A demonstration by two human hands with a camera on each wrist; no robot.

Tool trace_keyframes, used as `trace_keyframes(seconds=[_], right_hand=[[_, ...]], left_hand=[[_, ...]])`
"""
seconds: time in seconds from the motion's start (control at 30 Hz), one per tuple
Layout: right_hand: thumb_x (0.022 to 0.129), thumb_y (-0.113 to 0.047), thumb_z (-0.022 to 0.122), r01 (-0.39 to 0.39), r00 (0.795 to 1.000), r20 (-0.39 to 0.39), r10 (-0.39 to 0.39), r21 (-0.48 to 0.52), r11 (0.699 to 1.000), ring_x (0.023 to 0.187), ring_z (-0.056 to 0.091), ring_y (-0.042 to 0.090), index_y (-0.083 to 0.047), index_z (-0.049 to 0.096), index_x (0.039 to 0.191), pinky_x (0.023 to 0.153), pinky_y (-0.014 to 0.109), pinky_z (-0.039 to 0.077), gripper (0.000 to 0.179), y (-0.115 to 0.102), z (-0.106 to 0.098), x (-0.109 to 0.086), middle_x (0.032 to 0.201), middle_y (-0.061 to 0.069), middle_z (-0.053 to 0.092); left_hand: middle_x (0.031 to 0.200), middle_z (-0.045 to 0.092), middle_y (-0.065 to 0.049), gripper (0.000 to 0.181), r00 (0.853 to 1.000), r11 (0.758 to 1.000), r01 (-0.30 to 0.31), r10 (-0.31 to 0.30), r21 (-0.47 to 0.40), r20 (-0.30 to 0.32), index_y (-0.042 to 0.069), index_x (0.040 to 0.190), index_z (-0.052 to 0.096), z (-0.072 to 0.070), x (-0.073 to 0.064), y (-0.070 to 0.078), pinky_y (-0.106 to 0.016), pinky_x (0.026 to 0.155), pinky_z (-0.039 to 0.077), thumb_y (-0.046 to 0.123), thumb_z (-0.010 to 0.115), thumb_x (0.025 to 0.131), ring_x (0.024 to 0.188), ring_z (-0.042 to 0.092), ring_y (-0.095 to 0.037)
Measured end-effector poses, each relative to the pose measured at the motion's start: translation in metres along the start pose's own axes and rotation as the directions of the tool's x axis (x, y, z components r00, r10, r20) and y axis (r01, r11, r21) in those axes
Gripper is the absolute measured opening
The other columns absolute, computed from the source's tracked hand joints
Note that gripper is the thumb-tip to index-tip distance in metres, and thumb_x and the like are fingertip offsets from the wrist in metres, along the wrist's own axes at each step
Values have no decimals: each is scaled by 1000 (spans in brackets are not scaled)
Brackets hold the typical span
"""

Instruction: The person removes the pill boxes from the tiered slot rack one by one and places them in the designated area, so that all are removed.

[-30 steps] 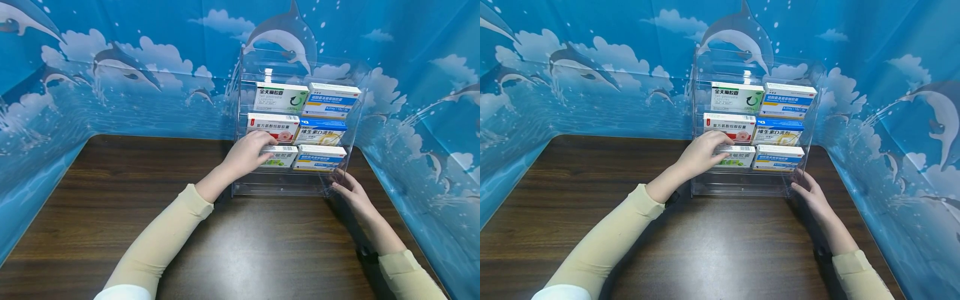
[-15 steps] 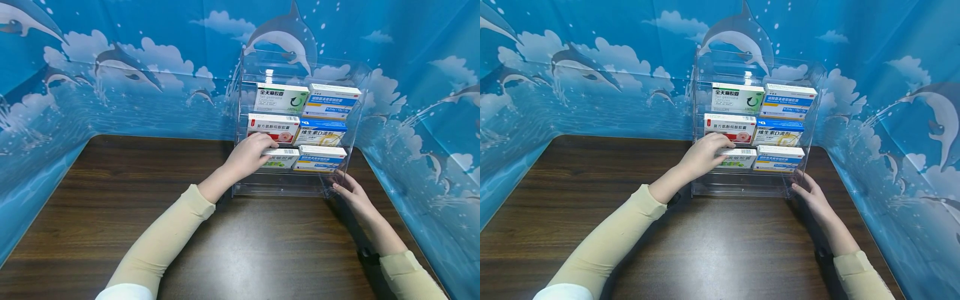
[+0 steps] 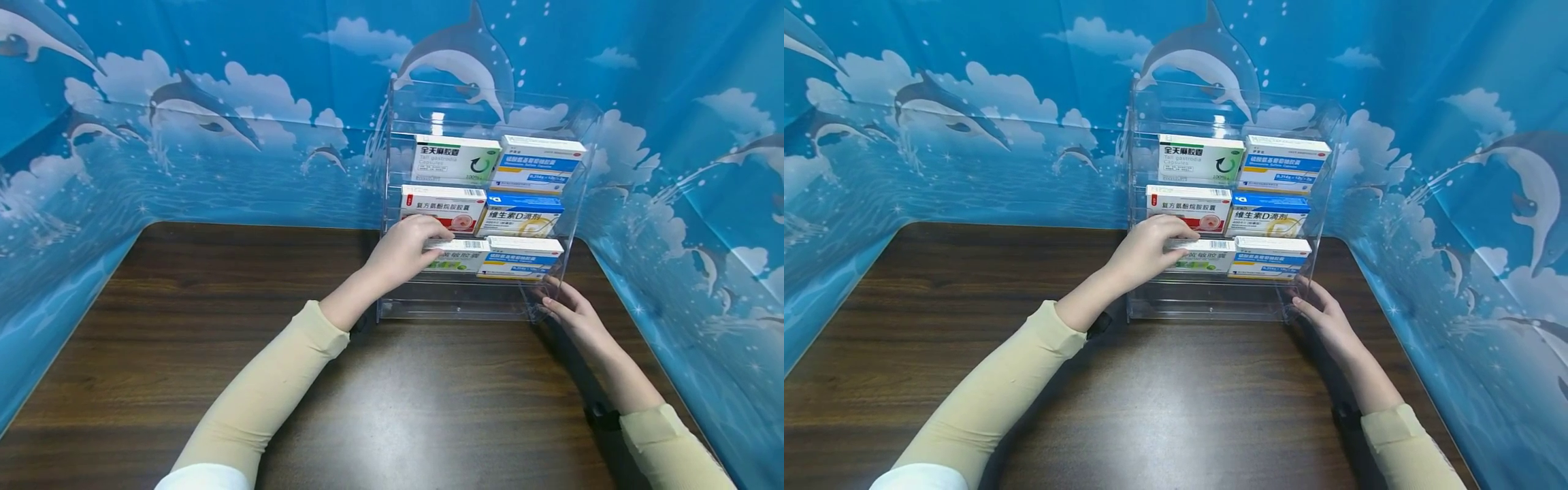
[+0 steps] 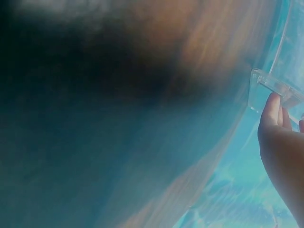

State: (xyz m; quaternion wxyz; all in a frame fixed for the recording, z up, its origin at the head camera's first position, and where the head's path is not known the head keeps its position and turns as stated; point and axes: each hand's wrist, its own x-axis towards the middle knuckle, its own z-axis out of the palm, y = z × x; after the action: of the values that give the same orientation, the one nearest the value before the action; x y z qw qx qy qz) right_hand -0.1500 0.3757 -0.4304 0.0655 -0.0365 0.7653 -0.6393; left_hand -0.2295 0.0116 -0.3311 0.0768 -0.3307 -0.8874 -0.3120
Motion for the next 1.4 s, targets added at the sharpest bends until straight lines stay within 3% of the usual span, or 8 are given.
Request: trace_keyframes(seconds=[0.17,0.5,0.8,0.97,1.2,1.4], right_hand=[[113,-16,51,-8,1000,4,8,-25,1000,126,57,-13,8,20,165,103,9,52,65,-2,2,1,164,36,28],[114,-18,49,-11,1000,5,12,-76,997,127,53,-14,6,19,166,102,7,50,65,-2,1,1,165,40,23],[114,-19,49,11,1000,25,-9,-60,998,128,54,-16,7,19,166,103,7,50,65,-1,1,2,166,43,19],[115,-20,49,8,1000,31,-6,-69,998,128,53,-16,6,19,166,104,8,50,65,-2,1,2,166,42,20],[115,-20,49,-27,999,21,29,-94,995,130,52,-13,4,18,167,101,5,49,65,-4,-1,-1,168,40,21],[114,-20,50,-20,999,26,22,-92,996,130,53,-15,5,19,167,101,4,48,66,-3,-1,-2,167,41,21]], left_hand=[[133,75,-7,30,998,999,-22,19,-40,-52,11,128,77,-11,-1,4,-38,113,55,13,78,98,129,66,-22],[128,77,-7,26,991,990,-62,47,-123,-126,9,125,79,-40,-8,11,-34,103,60,11,77,98,119,71,-21],[126,77,-12,26,985,967,-5,-40,-257,-168,5,121,80,-74,-26,2,-38,102,62,7,80,95,114,75,-24],[121,79,-12,23,985,959,49,-92,-280,-143,6,118,81,-91,-39,-13,-41,99,64,6,80,95,109,76,-24],[124,78,-16,22,982,945,173,-186,-278,-22,6,119,81,-106,-64,-44,-47,96,64,9,79,97,110,78,-30],[122,78,-18,22,968,918,248,-245,-311,49,5,117,82,-110,-91,-79,-23,80,64,8,79,96,100,81,-21]])
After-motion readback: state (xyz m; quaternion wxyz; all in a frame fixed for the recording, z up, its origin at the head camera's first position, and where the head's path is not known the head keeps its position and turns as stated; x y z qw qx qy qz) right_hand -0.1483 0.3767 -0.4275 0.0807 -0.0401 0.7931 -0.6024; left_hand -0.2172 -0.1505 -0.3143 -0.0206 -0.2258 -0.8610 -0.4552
